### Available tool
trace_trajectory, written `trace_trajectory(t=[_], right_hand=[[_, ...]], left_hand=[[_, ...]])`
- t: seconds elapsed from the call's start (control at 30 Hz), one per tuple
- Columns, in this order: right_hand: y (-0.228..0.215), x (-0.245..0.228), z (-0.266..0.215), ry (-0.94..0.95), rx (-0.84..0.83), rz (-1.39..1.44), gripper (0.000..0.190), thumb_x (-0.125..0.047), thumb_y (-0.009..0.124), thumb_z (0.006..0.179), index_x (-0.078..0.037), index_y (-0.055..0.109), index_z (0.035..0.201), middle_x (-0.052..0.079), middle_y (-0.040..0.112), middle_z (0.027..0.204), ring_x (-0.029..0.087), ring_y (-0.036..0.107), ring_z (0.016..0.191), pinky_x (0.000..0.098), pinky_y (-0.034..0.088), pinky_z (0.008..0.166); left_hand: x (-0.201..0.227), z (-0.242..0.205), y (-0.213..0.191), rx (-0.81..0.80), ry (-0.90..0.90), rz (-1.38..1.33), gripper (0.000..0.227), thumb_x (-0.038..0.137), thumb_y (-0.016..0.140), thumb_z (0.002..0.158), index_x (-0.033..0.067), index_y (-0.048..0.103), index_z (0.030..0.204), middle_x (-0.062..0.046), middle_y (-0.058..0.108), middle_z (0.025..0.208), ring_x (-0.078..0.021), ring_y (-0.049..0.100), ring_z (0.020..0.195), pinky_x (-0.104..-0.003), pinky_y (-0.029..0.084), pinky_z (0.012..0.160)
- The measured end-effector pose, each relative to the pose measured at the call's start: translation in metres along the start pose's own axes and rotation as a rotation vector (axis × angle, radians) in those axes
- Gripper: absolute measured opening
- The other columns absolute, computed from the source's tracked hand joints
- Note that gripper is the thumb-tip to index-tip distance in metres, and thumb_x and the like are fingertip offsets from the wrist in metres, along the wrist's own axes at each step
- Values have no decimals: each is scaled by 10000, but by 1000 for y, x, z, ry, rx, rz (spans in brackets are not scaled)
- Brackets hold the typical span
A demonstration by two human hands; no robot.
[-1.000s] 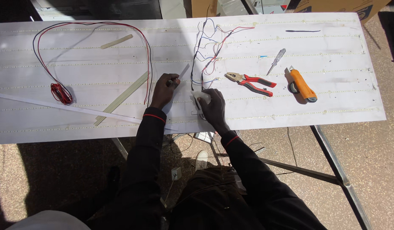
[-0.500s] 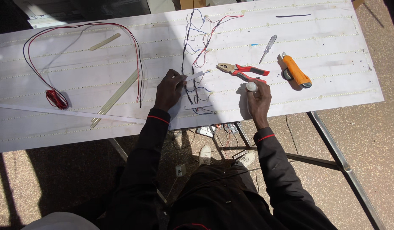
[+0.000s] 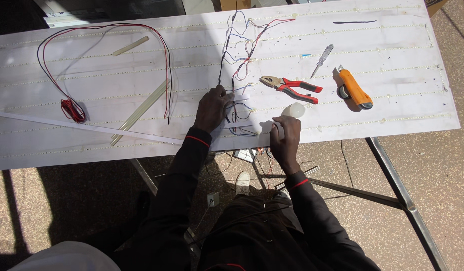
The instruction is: The person assembles an LED light fixture on a white workbench. They place a white plastic channel onto the board, insert an LED strip into the channel, and repeatedly apply a white adhesive from a small bottle to secure the strip. Tools including pliers and a utility knife are visible but not used.
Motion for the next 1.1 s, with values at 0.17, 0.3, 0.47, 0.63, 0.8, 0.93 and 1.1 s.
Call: trace_trajectory(t=[0.17, 0.3, 0.47, 0.63, 0.8, 0.93, 1.1], right_hand=[[72, -23, 21, -44, -279, 73, 382, 79, 729, 1001, -26, 778, 1365, 196, 774, 1246, 416, 719, 1212, 498, 580, 1021], [79, -34, 23, -70, -223, 90, 384, 162, 726, 944, 2, 824, 1280, 201, 800, 1156, 438, 744, 1124, 488, 599, 958], [57, -6, 35, -70, -162, -62, 398, 109, 759, 953, -94, 787, 1295, 93, 767, 1128, 356, 709, 1083, 464, 527, 978], [75, -3, 45, -32, -282, -77, 451, 138, 768, 936, -146, 823, 1281, 72, 815, 1126, 370, 719, 1139, 495, 540, 937], [95, 4, 40, 69, -401, -91, 446, 104, 740, 996, -152, 793, 1357, 142, 801, 1104, 399, 751, 1092, 503, 575, 920], [108, 3, 44, 111, -444, -73, 455, 116, 724, 1013, -134, 773, 1390, 196, 794, 1135, 429, 772, 1102, 514, 595, 910], [118, 6, 48, 147, -481, -72, 443, 92, 693, 1039, -140, 757, 1412, 236, 782, 1179, 465, 775, 1121, 540, 611, 885]], left_hand=[[-2, -1, 6, -30, -8, 24, 243, 135, 778, 1043, 160, 874, 1266, -68, 615, 1029, -361, 723, 975, -506, 629, 807], [-5, -2, 15, -49, 4, 35, 249, 142, 766, 1051, 149, 862, 1280, -63, 585, 1039, -348, 700, 985, -484, 611, 813], [0, -4, 10, -16, 16, 29, 242, 118, 763, 1039, 146, 871, 1253, -50, 593, 1009, -329, 703, 955, -478, 606, 786], [9, -1, 15, -28, 84, 49, 241, 107, 726, 1049, 158, 876, 1231, -43, 579, 994, -307, 695, 928, -457, 595, 770], [9, -3, 18, -23, 59, 71, 251, 91, 738, 1011, 142, 879, 1212, -54, 580, 1000, -314, 687, 936, -461, 587, 749], [5, -5, 16, -7, 51, 45, 255, 102, 748, 1000, 144, 866, 1222, -59, 571, 1003, -329, 684, 940, -477, 593, 745], [5, -10, 9, 50, 51, 55, 179, 106, 789, 1005, 142, 849, 1170, -51, 570, 1003, -316, 699, 936, -454, 601, 731]])
Point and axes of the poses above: each hand's wrist, its own z-axis towards the middle knuckle, its own y-axis out of the palm, x = y × z, the point moved 10 cm from there along z, towards the middle knuckle
